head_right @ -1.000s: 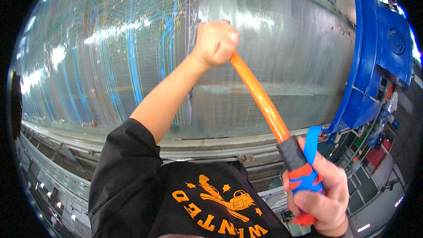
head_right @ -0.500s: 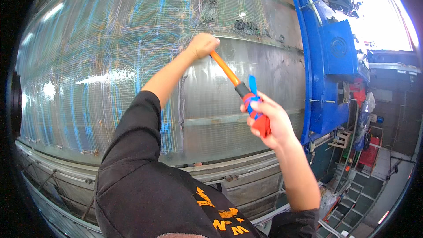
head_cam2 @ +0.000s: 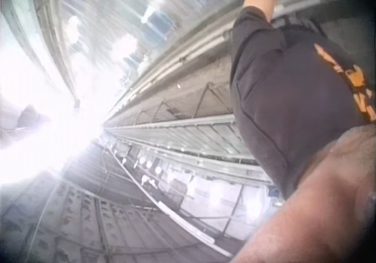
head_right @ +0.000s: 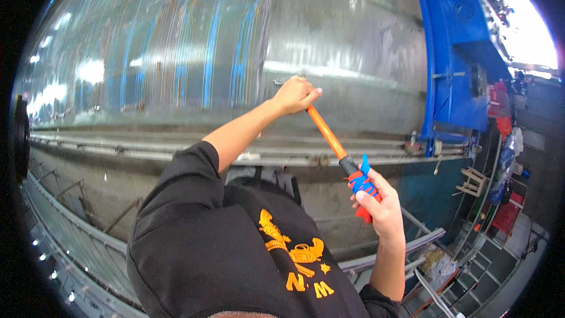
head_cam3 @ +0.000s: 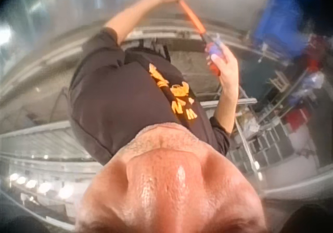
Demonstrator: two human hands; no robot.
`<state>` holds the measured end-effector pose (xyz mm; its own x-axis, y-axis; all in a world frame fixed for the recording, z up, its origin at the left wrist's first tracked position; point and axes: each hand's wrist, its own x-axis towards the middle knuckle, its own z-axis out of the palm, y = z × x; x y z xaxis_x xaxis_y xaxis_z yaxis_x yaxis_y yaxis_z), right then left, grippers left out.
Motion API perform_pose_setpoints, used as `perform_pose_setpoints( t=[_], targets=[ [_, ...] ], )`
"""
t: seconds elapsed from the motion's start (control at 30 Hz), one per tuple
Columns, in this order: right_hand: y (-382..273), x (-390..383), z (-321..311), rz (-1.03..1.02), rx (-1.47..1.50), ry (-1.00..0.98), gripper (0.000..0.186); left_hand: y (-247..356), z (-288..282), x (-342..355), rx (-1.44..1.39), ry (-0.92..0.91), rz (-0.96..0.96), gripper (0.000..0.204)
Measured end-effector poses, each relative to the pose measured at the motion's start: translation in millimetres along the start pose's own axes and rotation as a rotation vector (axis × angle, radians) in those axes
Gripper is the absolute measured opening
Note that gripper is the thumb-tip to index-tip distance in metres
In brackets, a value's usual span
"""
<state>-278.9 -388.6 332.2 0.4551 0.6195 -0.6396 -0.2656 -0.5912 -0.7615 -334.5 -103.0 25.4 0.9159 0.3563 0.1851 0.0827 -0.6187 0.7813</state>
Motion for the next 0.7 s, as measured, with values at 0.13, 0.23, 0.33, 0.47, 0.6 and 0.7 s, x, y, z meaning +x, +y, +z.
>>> perform_pose_setpoints(
  t=[0.13,0.23,0.33,0.47,0.6,0.7],
  targets=[
    [36.6,-38.0,-2.4,-0.019,0.028,-0.038,0.061,32.8,2.3,-61.6,0.033,-0.079,0.038,0.054],
    [46.6,-49.1,-1.4,-0.025,-0.001,-0.088,0.061,40.2,3.0,-90.7,0.044,-0.040,0.116,0.053],
    [39.8,-46.3,5.3,0.037,-0.020,-0.132,0.062,36.0,5.8,-103.4,-0.001,0.039,0.082,0.054],
    [-4.2,-35.0,19.1,0.258,-0.053,-0.175,0.065,38.8,1.4,-100.6,-0.381,0.086,-0.330,0.061],
    [-38.8,-10.6,38.9,0.336,-0.338,-0.167,0.063,32.0,-7.0,-93.1,-0.442,0.282,-0.342,0.053],
    [-56.5,20.0,56.1,0.384,-0.376,-0.152,0.067,2.8,-18.1,-77.1,-0.403,0.383,-0.228,0.042]
  ],
)
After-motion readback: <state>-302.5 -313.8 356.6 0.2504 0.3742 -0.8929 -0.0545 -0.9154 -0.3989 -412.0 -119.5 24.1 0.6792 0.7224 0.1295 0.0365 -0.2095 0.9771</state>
